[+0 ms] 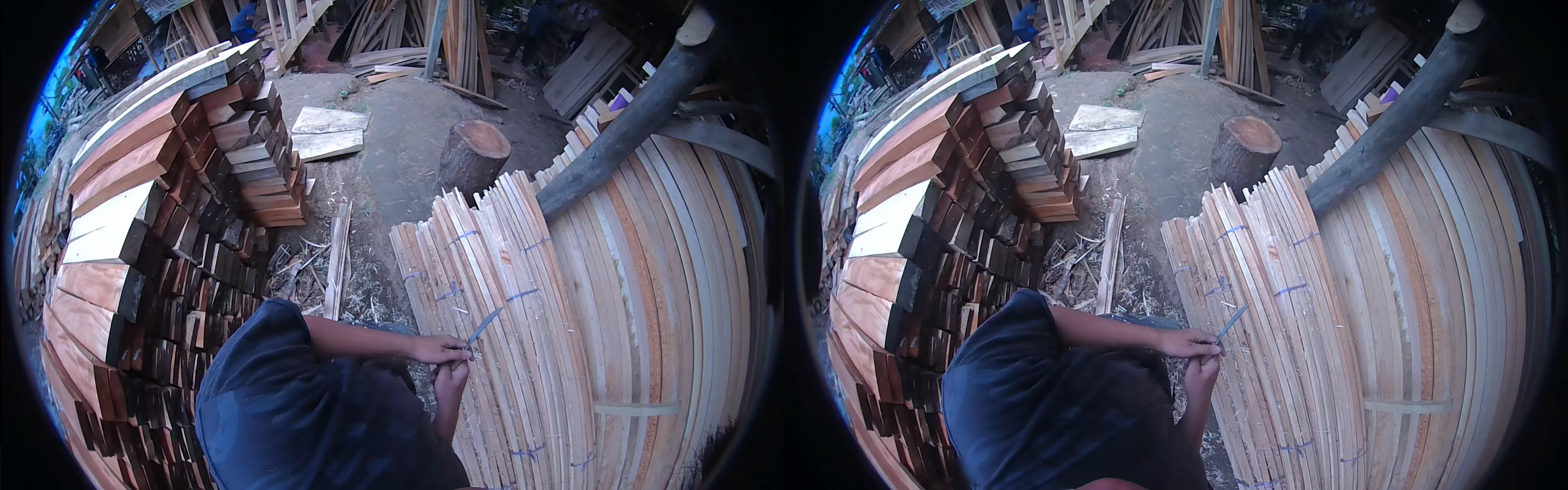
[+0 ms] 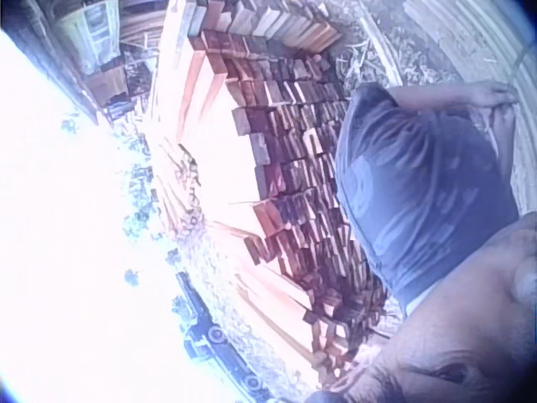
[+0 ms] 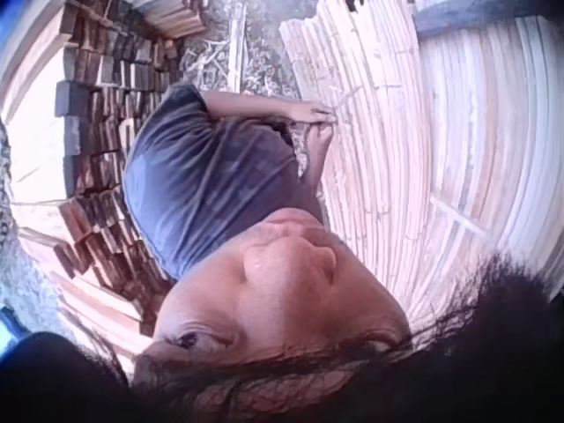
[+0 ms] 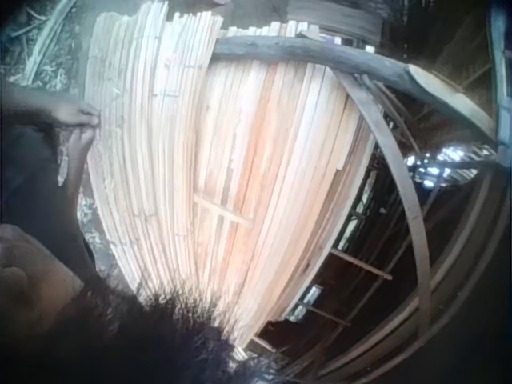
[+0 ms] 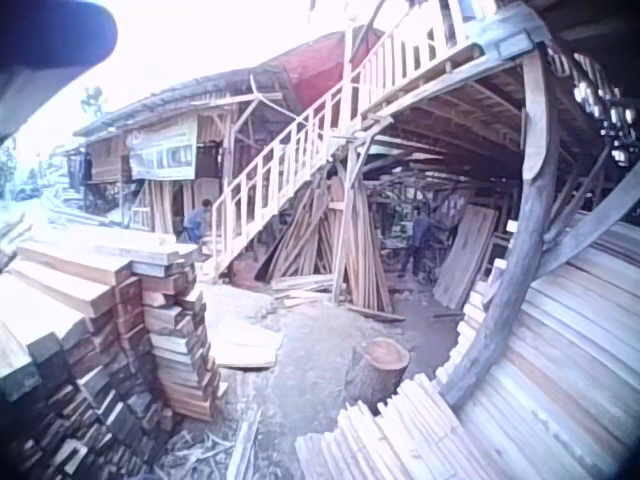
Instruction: The person sits on the ground and uses a curved knife to shave and shape a long, thin piece of wood. They hold the wood with their left hand and repeatedly scrape the blade along its length to remove thin strips of wood. The person occasionally adjusts the wood's position and inspects the surface before continuing to shave it.
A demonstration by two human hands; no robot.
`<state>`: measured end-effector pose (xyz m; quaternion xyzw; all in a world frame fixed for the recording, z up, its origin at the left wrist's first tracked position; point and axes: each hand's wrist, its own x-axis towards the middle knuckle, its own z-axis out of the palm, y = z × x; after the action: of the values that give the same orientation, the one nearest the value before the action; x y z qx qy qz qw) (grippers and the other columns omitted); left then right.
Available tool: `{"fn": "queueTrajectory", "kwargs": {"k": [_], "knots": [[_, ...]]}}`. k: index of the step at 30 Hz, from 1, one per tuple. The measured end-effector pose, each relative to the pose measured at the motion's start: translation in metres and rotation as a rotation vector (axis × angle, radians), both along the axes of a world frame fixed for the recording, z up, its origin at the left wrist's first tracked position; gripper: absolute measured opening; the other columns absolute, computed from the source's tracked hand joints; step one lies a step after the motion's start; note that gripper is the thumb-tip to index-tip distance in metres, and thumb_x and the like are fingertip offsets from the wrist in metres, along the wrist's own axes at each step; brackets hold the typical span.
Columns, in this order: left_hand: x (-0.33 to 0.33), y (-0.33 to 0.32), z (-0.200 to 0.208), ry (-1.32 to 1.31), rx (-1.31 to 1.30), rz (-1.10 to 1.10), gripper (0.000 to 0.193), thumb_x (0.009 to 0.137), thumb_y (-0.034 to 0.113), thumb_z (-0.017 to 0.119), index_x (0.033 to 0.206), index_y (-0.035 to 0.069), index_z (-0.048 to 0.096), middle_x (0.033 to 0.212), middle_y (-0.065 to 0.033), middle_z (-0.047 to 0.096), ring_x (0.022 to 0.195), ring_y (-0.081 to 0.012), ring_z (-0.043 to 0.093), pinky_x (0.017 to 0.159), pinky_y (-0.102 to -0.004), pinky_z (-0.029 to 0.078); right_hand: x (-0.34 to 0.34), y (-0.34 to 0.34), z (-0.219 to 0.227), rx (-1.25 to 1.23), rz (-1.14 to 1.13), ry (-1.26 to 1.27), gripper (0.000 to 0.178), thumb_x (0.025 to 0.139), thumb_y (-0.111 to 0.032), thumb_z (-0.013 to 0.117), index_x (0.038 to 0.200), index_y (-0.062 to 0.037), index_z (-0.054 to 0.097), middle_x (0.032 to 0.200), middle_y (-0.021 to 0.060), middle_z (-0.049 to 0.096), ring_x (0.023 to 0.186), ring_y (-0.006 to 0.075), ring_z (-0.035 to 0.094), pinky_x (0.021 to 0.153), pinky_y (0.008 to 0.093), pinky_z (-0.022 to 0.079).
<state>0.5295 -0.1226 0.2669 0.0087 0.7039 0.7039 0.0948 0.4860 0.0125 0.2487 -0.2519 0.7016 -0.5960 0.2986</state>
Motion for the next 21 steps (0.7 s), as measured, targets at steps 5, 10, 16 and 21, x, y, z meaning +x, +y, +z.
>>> {"fn": "queueTrajectory", "kwargs": {"k": [5, 10, 16, 21], "knots": [[0.067, -0.043, 0.032, -0.062, 0.264, 0.359, 0.051, 0.096, 0.034, 0.046, 0.137, 0.008, 0.031, 0.087, -0.0067, 0.056, 0.065, -0.0124, 0.058, 0.056, -0.0265, 0.049, 0.026, -0.070, 0.059, 0.084, 0.402, -0.201, 0.008, 0.091, -0.003, 0.041, 0.096, 0.0010, 0.046, 0.058, 0.0029, 0.047, 0.042, 0.0074, 0.044, 0.037, 0.0224, 0.035], [0.086, -0.080, 0.048, -0.135, 0.276, 0.787, 0.047, 0.097, 0.033, 0.043, 0.133, 0.003, 0.039, 0.105, -0.0070, 0.055, 0.102, -0.0126, 0.050, 0.092, -0.0282, 0.040, 0.030, -0.139, 0.052, 0.053, 0.561, -0.129, 0.032, 0.088, -0.002, 0.046, 0.118, 0.0000, 0.034, 0.086, 0.0067, 0.052, 0.068, 0.0096, 0.054, 0.056, 0.0236, 0.044], [0.126, -0.152, 0.035, -0.043, 0.455, 0.872, 0.037, 0.100, 0.028, 0.035, 0.116, -0.004, 0.046, 0.081, -0.0079, 0.056, 0.076, -0.0167, 0.060, 0.078, -0.0288, 0.051, -0.024, -0.227, 0.134, 0.276, 1.022, 0.158, 0.038, 0.084, -0.019, 0.063, 0.114, 0.0003, 0.049, 0.097, 0.0114, 0.060, 0.076, 0.0156, 0.059, 0.068, 0.0295, 0.048], [0.128, -0.241, 0.073, -0.084, 1.058, 0.807, 0.018, 0.099, 0.022, 0.038, 0.093, 0.005, 0.043, 0.073, -0.0031, 0.046, 0.061, -0.0142, 0.050, 0.063, -0.0335, 0.052, 0.000, -0.339, 0.274, -0.035, 0.560, 0.689, 0.031, 0.082, -0.008, 0.055, 0.112, -0.0006, 0.052, 0.097, 0.0141, 0.062, 0.076, 0.0204, 0.062, 0.067, 0.0319, 0.049]]}}
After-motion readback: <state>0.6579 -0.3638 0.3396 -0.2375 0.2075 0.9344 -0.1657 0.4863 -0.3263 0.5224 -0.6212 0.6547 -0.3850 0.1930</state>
